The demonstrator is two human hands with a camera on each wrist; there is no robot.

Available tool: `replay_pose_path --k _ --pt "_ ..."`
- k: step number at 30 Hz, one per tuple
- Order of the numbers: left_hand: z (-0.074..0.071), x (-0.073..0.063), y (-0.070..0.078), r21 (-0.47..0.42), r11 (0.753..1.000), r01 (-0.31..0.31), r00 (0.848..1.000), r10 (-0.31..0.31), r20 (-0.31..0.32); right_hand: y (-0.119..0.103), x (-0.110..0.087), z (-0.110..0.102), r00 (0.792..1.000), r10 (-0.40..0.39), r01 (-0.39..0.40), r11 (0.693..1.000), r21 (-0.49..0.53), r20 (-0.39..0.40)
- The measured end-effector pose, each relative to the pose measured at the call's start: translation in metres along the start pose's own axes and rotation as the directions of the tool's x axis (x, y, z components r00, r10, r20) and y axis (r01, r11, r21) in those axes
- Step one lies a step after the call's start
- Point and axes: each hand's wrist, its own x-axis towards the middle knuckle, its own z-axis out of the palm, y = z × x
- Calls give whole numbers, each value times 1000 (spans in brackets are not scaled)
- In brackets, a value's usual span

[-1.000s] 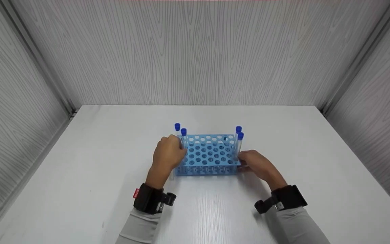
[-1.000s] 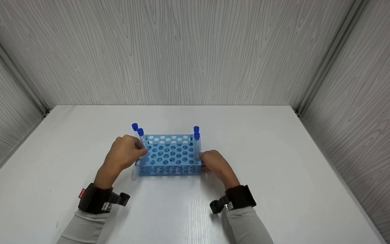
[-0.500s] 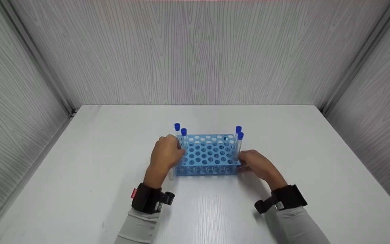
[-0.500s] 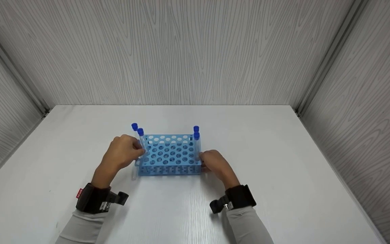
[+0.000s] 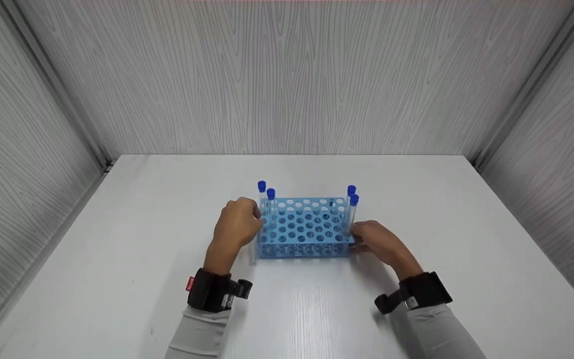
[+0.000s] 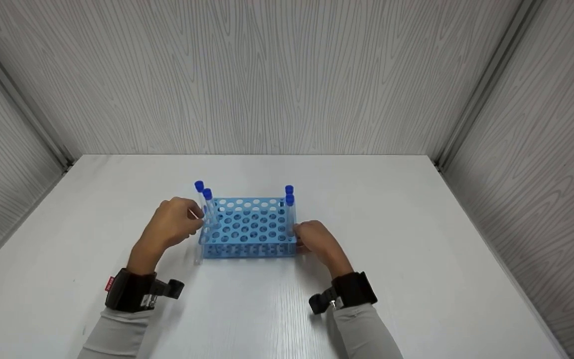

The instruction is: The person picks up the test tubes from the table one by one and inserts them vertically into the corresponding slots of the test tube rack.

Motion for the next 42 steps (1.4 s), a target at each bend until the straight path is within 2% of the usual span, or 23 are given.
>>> replay_pose_path --k 8,14,22,34,42 --pt "-5 2 -9 12 1000 3 1000 -3 -28 1 -1 0 1000 -21 20 1000 -24 -1" --pt "-3 4 -14 11 999 30 999 -29 -35 1 -2 -1 999 -34 34 999 -18 14" --pt "6 10 -20 -11 996 86 996 -86 -34 2 -2 -1 999 -35 35 999 -14 26" --pt "16 16 -26 -8 993 116 992 -116 -39 1 -1 -2 999 -37 37 999 -5 24" --pt "29 21 -31 -1 990 139 989 -138 -58 -2 -3 -2 1000 -12 12 1000 -6 21"
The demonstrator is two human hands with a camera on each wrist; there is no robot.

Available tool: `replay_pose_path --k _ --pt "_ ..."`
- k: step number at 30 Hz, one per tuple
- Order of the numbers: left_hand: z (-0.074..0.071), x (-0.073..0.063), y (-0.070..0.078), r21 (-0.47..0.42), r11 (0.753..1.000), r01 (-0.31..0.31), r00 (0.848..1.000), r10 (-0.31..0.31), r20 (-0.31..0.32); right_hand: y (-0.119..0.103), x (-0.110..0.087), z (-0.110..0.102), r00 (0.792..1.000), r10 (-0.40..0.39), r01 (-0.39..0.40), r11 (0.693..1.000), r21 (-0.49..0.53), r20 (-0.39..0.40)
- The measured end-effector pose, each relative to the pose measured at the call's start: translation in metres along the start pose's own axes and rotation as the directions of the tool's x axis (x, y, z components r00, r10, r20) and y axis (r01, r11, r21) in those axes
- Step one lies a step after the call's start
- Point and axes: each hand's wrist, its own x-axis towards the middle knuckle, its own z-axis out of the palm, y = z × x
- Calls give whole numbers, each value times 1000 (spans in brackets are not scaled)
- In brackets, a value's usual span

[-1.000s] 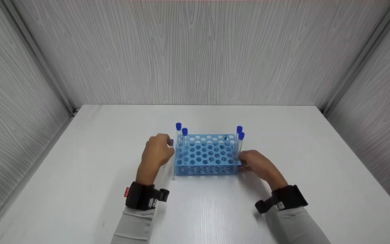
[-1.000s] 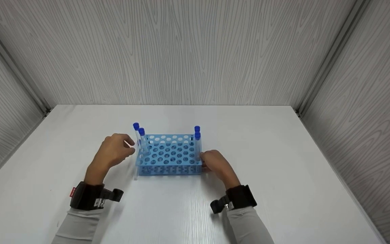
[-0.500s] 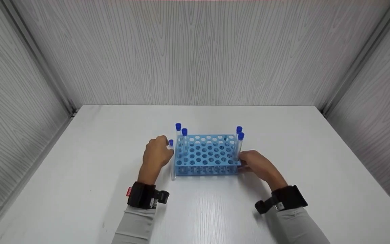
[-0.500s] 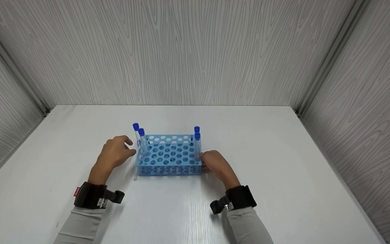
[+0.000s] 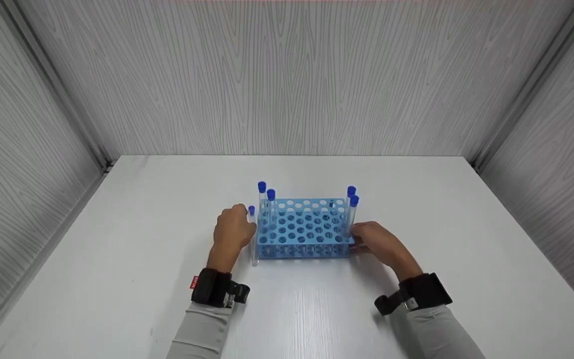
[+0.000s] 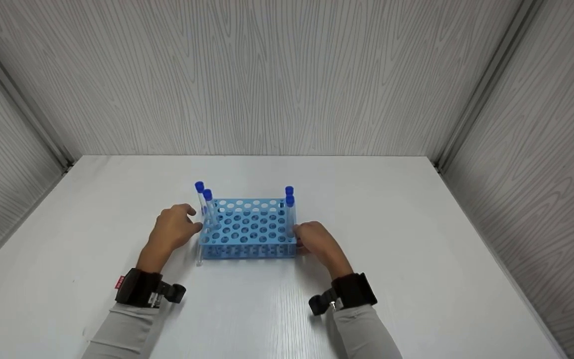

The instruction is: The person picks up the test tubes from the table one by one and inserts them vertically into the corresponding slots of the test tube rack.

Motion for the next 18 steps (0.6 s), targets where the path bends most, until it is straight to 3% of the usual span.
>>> replay_pose_path --k 9,18 --pt "12 4 -3 7 999 -31 997 32 -64 0 0 1 1000 15 -15 1000 -13 -12" --pt "15 6 -7 -18 999 -40 996 39 -85 0 1 1 1000 2 -2 1000 6 -4"
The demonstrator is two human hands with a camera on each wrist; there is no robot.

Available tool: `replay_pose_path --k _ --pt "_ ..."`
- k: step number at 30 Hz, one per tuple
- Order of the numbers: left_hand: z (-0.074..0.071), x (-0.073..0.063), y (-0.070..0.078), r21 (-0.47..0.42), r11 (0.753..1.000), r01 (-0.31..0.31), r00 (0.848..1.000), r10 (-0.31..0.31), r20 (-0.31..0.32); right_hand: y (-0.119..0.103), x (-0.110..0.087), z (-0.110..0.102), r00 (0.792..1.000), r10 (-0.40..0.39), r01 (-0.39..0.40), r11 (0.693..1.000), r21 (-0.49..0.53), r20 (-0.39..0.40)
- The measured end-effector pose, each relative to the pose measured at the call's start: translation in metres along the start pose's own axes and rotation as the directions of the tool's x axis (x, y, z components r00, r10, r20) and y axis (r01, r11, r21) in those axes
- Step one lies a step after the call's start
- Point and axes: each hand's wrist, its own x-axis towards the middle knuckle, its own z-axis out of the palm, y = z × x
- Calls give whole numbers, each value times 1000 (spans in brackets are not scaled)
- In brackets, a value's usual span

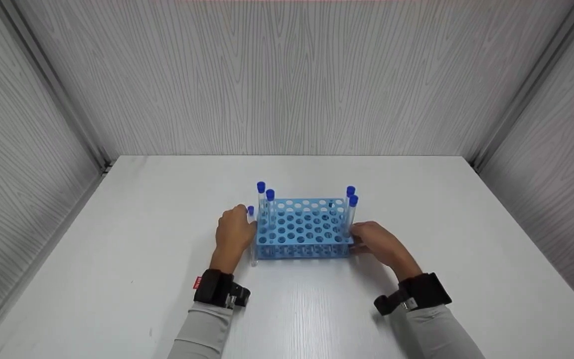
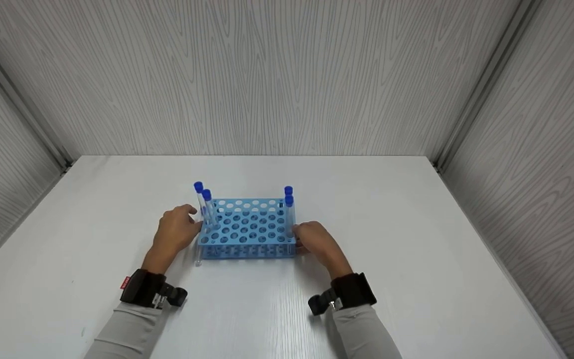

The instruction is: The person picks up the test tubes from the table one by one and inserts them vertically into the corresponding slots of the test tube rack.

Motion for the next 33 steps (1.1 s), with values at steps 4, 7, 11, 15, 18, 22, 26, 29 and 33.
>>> replay_pose_path --k 4,7,11,15,18,22,26,29,33 --pt "2 1 -2 3 1000 5 1000 -5 1 1 0 0 1000 1 -1 1000 2 0" --pt "4 1 -3 11 1000 7 1000 -7 5 2 0 0 1000 -1 1 1000 0 -2" --pt "4 0 -3 21 1000 13 1000 -13 13 3 1 0 1000 -1 1 1000 -6 -3" --pt "4 1 -4 20 1000 16 1000 -16 22 2 1 0 1000 -5 5 1000 -2 -1" --pt "4 1 -4 20 1000 12 1000 -13 22 2 1 -1 1000 -8 8 1000 5 3" --pt "5 2 -4 17 1000 15 1000 -15 27 2 1 -1 1000 -7 7 1000 14 6" --pt "6 2 -5 13 1000 16 999 -17 29 2 2 0 1000 -3 3 1000 16 -3" --pt "7 2 -5 8 1000 17 1000 -17 26 1 2 0 1000 -1 1 1000 19 -7" --pt "8 2 -6 8 1000 14 1000 -14 27 1 2 0 1000 -1 1 1000 26 -8"
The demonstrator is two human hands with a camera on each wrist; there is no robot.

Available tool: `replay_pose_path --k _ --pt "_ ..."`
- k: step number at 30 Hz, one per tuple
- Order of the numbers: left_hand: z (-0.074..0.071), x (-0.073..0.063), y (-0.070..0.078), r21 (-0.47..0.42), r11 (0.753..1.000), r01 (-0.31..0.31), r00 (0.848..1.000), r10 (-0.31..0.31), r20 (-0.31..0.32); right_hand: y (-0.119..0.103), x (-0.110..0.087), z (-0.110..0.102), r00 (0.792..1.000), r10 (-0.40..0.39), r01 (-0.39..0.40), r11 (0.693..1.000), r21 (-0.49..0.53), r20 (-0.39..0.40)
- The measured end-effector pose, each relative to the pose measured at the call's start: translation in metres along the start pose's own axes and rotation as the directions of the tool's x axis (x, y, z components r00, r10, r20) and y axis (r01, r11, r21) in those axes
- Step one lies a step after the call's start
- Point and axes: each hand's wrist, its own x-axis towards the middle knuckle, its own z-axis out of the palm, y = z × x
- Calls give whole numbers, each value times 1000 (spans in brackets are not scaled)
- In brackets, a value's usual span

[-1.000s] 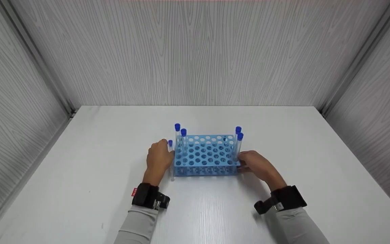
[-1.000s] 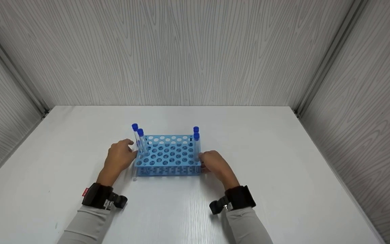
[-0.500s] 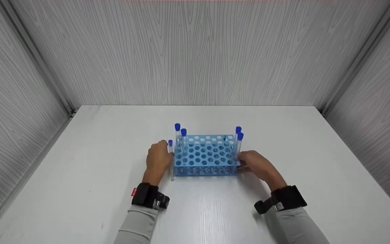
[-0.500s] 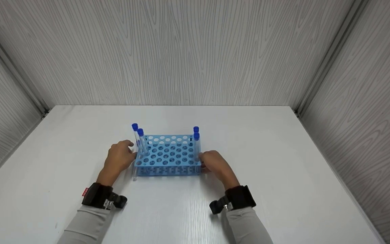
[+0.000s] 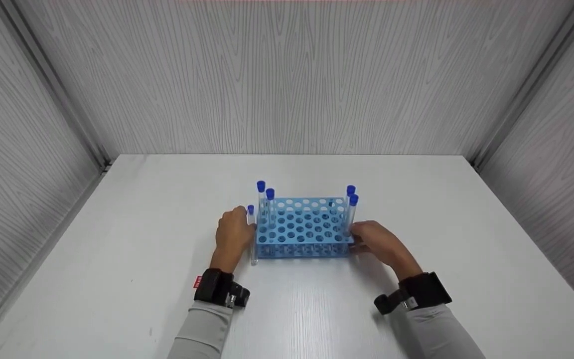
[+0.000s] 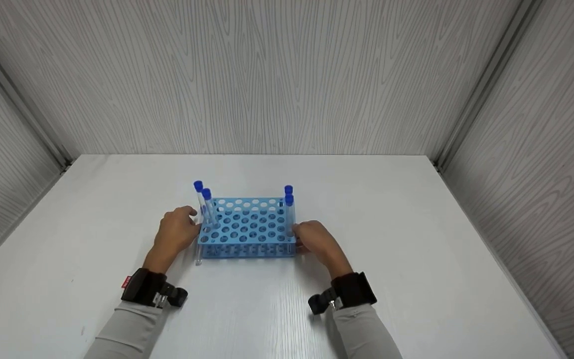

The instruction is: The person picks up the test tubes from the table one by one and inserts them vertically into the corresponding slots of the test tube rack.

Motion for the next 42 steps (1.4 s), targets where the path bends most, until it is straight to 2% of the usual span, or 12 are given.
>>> replay_pose_path --k 11,22,30,37,42 --pt "0 1 -2 16 1000 13 999 -13 34 -1 0 0 1000 -12 12 1000 -25 -5" --pt "-3 1 -4 38 999 2 999 -3 34 0 -1 1 1000 -10 10 999 -33 -2" --pt "-6 2 -3 71 996 44 996 -49 73 1 -1 0 1000 -6 5 1000 -22 -7" --pt "-10 0 -2 75 997 35 997 -39 60 0 -2 -1 1000 -25 26 999 -45 9" --pt "-12 -1 -1 81 995 60 994 -67 85 -1 -3 -1 1000 -26 27 998 -50 9"
